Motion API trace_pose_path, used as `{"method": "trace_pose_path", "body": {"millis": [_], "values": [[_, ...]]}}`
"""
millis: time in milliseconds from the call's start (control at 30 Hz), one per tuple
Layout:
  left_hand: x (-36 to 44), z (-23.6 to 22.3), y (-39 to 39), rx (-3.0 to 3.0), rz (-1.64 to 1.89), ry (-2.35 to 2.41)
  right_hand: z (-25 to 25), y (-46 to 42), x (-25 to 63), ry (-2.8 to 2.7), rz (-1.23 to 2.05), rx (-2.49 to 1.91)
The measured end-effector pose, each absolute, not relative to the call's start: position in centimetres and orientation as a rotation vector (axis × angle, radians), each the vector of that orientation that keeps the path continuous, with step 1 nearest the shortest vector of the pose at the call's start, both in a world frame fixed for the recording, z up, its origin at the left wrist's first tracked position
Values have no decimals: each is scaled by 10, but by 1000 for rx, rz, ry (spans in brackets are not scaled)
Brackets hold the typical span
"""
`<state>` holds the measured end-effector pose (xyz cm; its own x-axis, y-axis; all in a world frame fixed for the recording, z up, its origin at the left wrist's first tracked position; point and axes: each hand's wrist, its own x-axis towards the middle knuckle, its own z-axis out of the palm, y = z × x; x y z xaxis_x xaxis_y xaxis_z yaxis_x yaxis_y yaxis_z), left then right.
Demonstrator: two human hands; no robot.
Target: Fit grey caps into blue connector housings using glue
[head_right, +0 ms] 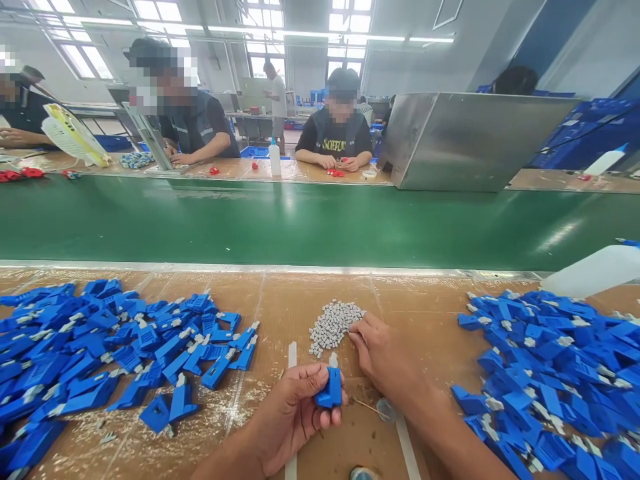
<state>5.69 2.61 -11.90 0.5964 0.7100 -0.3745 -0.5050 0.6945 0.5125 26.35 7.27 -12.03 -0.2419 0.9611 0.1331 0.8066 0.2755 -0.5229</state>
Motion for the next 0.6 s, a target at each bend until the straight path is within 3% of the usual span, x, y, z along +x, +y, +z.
{"method": "trace_pose_path", "body": {"millis": [200, 433, 600], "values": [[58, -121, 25, 385, 727, 589, -109, 80, 258, -1966, 659, -1688], [58, -122, 27, 362, 744, 606, -79, 66, 270, -1495, 1375, -1439], [59, -124, 26, 359, 750, 604, -84, 41, 272, -1128, 1559, -1348]]}}
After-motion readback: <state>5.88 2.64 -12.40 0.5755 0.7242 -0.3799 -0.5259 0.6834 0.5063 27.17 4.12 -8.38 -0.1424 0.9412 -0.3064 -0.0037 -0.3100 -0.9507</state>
